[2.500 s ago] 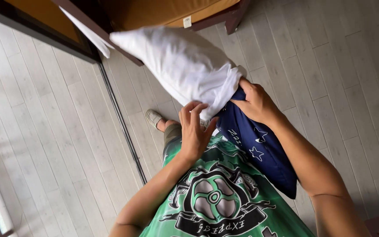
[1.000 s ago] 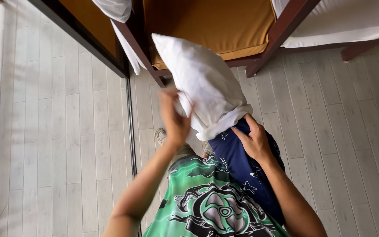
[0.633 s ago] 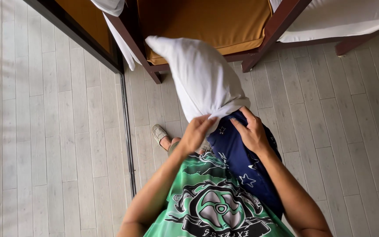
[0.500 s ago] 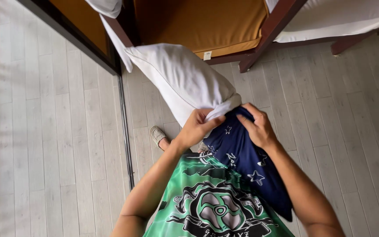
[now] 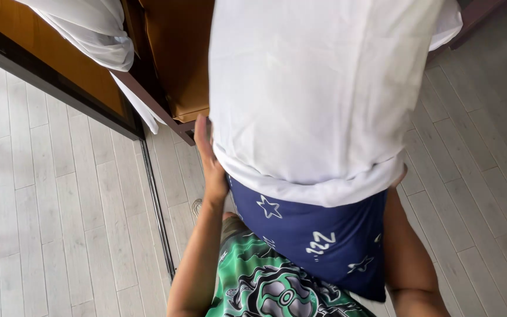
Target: Putting a white pillowcase onto a blue patterned pillow.
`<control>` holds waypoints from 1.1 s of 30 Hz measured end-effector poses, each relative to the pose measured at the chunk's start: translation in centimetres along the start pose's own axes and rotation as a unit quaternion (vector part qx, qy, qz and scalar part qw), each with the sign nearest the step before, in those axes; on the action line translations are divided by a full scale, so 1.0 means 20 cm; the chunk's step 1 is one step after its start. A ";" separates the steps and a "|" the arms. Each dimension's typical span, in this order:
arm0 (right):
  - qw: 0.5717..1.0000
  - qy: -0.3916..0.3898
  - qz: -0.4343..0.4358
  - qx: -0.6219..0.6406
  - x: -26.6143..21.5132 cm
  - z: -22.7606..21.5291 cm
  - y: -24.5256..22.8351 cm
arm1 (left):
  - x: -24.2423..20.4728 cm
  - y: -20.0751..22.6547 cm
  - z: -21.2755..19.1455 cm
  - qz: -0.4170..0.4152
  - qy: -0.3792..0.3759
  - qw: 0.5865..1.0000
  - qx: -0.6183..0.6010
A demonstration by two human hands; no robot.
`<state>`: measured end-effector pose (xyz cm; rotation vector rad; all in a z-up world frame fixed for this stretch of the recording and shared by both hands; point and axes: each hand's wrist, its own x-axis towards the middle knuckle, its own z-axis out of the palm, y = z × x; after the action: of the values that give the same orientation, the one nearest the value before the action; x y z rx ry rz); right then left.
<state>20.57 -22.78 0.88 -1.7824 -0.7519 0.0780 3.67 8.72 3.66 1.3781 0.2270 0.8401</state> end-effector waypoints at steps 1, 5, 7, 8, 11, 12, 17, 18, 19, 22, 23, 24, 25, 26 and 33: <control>1.000 -0.010 0.004 -0.002 0.01 0.01 0.00 | -0.01 -0.02 -0.01 0.000 -0.001 1.000 0.001; 0.999 -0.046 0.012 -0.010 0.10 0.03 0.01 | -0.03 -0.07 -0.01 -0.021 -0.020 0.999 0.042; 0.998 -0.062 0.017 -0.014 0.15 0.04 0.01 | -0.06 -0.02 0.04 -0.030 -0.030 0.997 0.061; 0.997 -0.069 0.019 -0.016 0.18 0.05 0.02 | -0.09 0.03 0.09 -0.018 -0.020 0.997 0.068; 0.994 -0.097 0.033 -0.023 0.25 0.04 -0.01 | -0.15 0.17 0.27 -0.002 0.010 0.991 0.136; 0.993 -0.107 0.038 -0.026 0.28 0.02 -0.02 | -0.17 0.21 0.34 0.004 0.030 0.980 0.197; 0.987 -0.145 0.057 -0.046 0.46 -0.01 -0.02 | -0.25 0.10 0.49 0.018 0.020 0.987 0.159; 0.985 -0.154 0.062 -0.051 0.50 -0.02 -0.01 | -0.27 0.10 0.51 0.006 0.015 0.988 0.156; 0.983 -0.165 0.066 -0.056 0.53 -0.02 -0.02 | -0.29 0.09 0.51 0.006 0.016 0.988 0.154; 0.976 -0.195 0.076 -0.065 0.63 -0.03 -0.02 | -0.38 0.07 0.46 -0.041 -0.005 0.986 0.163; 0.973 -0.205 0.081 -0.067 0.64 -0.04 -0.01 | -0.42 0.08 0.43 -0.059 -0.012 0.985 0.163; 0.970 -0.215 0.087 -0.069 0.67 -0.04 0.01 | -0.46 0.09 0.40 -0.076 -0.019 0.983 0.164; 0.968 -0.224 0.091 -0.071 0.68 -0.05 0.01 | -0.46 0.15 0.36 -0.077 -0.021 0.983 0.164; 0.965 -0.232 0.096 -0.073 0.69 -0.05 0.03 | -0.46 0.21 0.31 -0.105 -0.036 0.973 0.201; 0.939 -0.297 0.164 -0.050 0.45 0.20 -0.10 | -0.63 0.07 0.03 -0.158 0.001 0.880 0.449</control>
<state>25.15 -14.33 4.08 -1.9864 -0.8771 0.8469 -5.31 0.06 1.11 2.1199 0.9047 0.4491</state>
